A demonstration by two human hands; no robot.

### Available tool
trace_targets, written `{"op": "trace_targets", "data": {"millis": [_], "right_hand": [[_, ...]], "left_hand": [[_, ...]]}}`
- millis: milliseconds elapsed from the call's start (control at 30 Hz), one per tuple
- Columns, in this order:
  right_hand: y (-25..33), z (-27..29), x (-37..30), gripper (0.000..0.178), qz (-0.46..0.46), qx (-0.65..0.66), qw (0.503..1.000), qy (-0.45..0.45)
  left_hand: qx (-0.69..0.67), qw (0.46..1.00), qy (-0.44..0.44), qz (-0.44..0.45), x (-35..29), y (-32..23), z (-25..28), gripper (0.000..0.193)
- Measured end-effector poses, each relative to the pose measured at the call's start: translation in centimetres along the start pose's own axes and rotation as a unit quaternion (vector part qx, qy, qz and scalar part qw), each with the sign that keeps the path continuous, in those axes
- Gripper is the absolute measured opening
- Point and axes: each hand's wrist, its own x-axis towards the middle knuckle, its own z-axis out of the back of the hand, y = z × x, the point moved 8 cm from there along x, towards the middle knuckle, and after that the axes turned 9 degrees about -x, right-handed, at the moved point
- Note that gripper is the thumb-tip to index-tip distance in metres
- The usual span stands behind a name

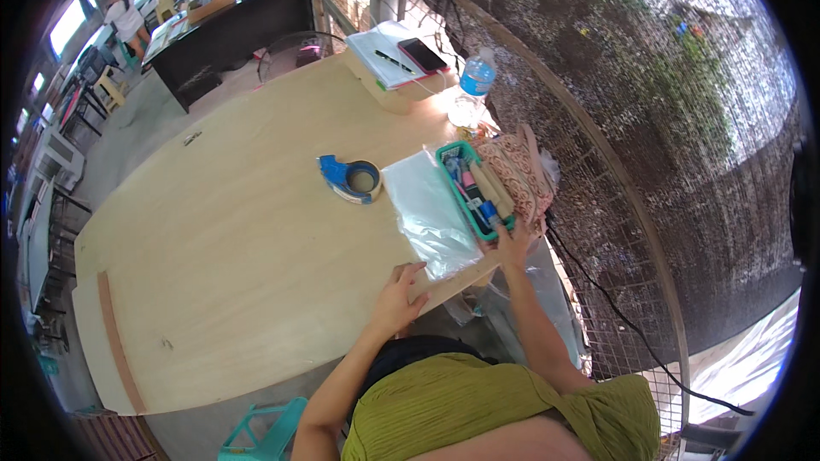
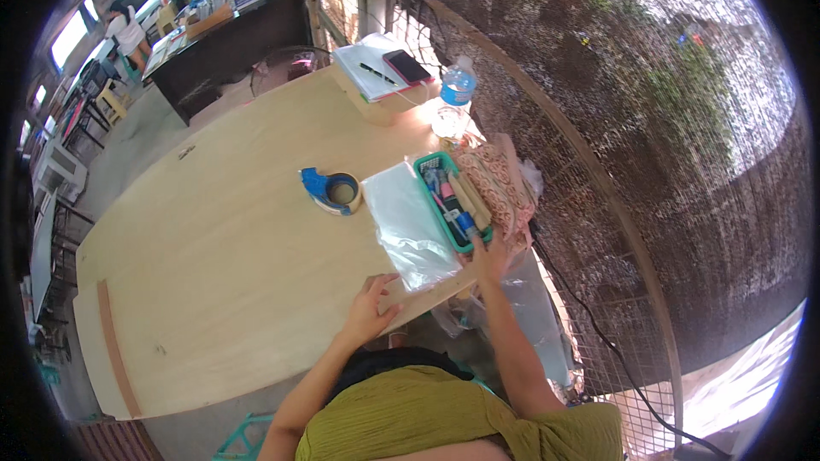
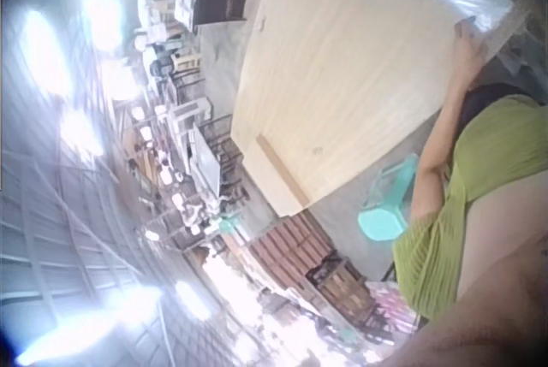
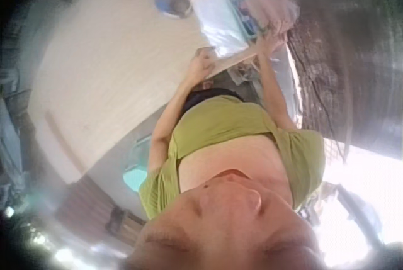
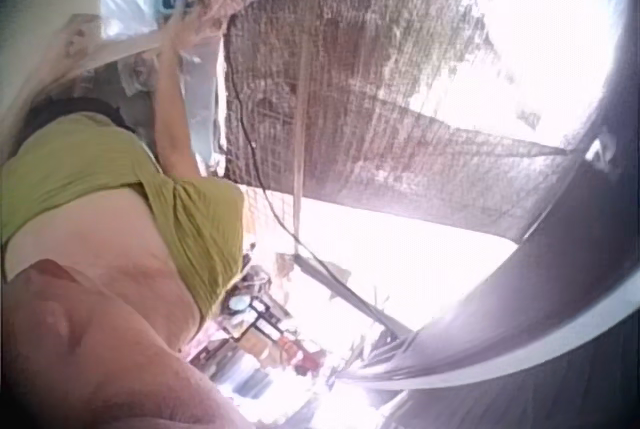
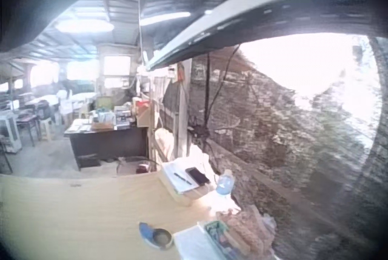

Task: The person handles clear plastic bags and wraps items in them by hand at a table.

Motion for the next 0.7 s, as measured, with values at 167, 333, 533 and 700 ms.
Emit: {"op": "trace_targets", "data": {"millis": [167,333,533,700], "right_hand": [[8.2,-2.3,2.7,0.046,-0.018,0.114,0.987,0.114],[15.1,-14.4,8.2,0.05,0.005,0.127,0.967,0.219],[15.9,-31.0,14.2,0.06,0.073,0.038,0.967,0.24],[16.2,-30.4,14.4,0.072,0.263,-0.244,0.905,0.229]], "left_hand": [[0.016,0.997,-0.06,0.04,-1.3,1.7,5.4,0.055],[0.048,0.99,-0.121,0.047,-2.1,0.8,11.9,0.058],[0.014,0.956,-0.275,0.101,-7.2,1.8,22.0,0.059],[0.003,0.869,-0.461,0.181,-21.2,7.9,30.2,0.055]]}}
